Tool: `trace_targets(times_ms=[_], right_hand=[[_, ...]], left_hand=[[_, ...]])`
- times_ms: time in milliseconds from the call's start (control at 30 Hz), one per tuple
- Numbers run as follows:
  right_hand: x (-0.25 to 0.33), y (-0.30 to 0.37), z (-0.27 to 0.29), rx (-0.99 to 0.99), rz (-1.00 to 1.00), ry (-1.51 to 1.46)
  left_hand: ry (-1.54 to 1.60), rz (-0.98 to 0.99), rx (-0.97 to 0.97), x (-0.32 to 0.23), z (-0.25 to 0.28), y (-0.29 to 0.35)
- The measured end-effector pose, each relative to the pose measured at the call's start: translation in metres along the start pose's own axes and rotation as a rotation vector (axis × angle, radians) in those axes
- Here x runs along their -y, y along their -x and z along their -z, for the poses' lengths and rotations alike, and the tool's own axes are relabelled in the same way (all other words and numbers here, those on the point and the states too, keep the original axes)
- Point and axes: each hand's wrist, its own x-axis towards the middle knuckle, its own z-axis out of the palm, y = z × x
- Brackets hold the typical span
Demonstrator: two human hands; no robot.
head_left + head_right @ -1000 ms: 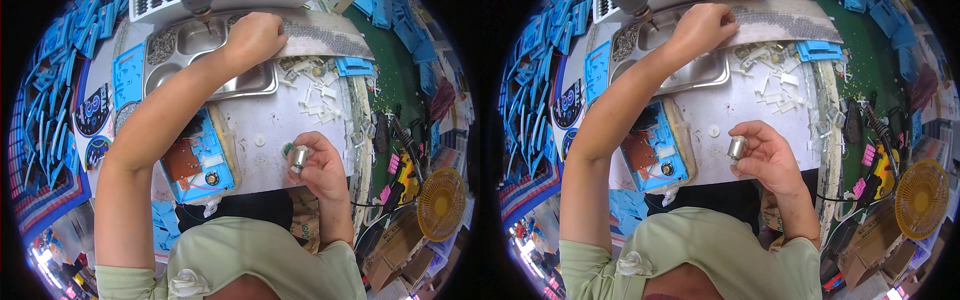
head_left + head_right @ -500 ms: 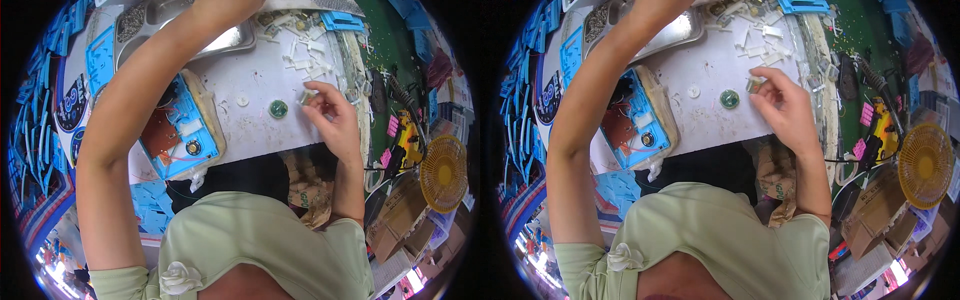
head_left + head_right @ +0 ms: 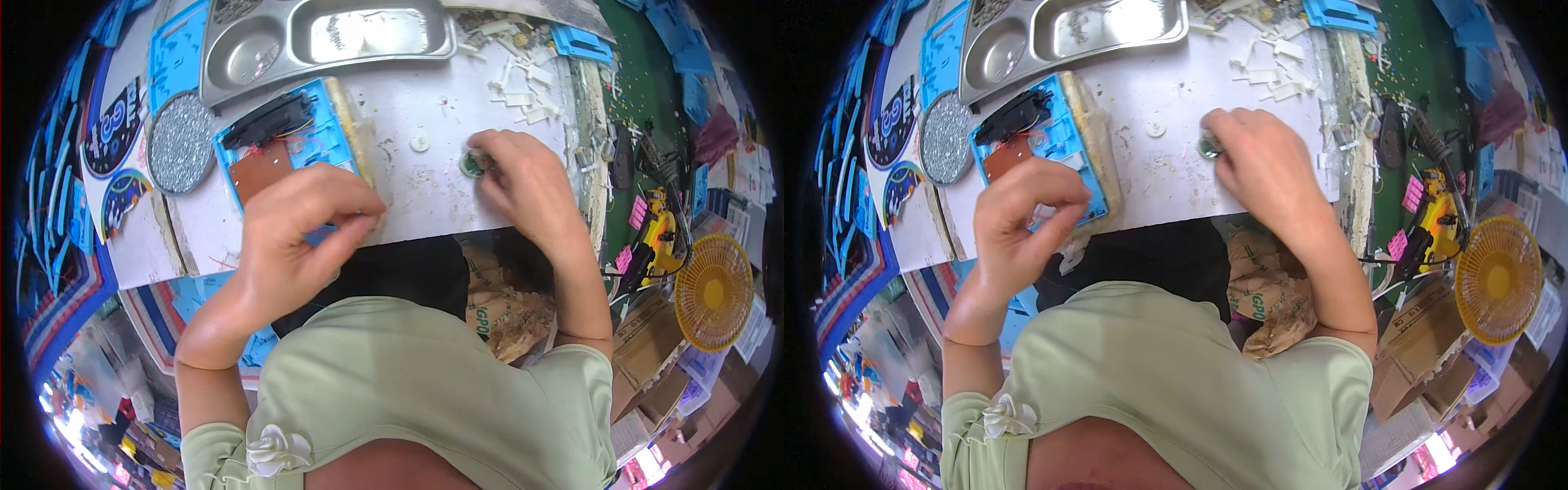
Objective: Assembling and soldering components for a small electronic device.
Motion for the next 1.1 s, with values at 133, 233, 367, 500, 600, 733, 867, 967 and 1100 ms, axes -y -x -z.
trace_targets(times_ms=[133, 233, 367, 500, 600, 733, 867, 967, 1100], right_hand=[[0.015, 0.001, 0.022, 0.166, -0.282, -0.588], [0.051, 0.005, -0.005, 0.088, -0.226, -1.289], [0.068, -0.009, -0.03, 0.324, -0.245, -1.503], [0.074, -0.018, -0.03, 0.384, -0.263, -1.522], [0.073, -0.019, -0.03, 0.373, -0.23, -1.444], [0.083, -0.012, -0.031, 0.129, -0.036, -0.991], [0.084, -0.024, -0.024, -0.146, 0.471, -0.457], [0.087, -0.022, -0.024, -0.192, 0.516, -0.473], [0.089, -0.02, -0.036, -0.259, 0.582, -0.476]], left_hand=[[0.054, 0.163, -0.09, 0.0, -0.009, 0.021], [0.166, 0.254, -0.13, 0.002, -0.018, 0.029], [0.203, 0.282, -0.12, 0.005, -0.015, 0.032], [0.201, 0.278, -0.136, 0.005, -0.012, 0.035], [0.207, 0.283, -0.139, 0.008, -0.012, 0.038], [0.238, 0.188, -0.275, 0.016, -0.019, 0.041], [-0.029, -0.034, -0.249, 0.027, -0.014, 0.046], [0.045, -0.043, -0.218, 0.026, -0.008, 0.049], [0.271, 0.125, -0.215, 0.023, -0.008, 0.056]])
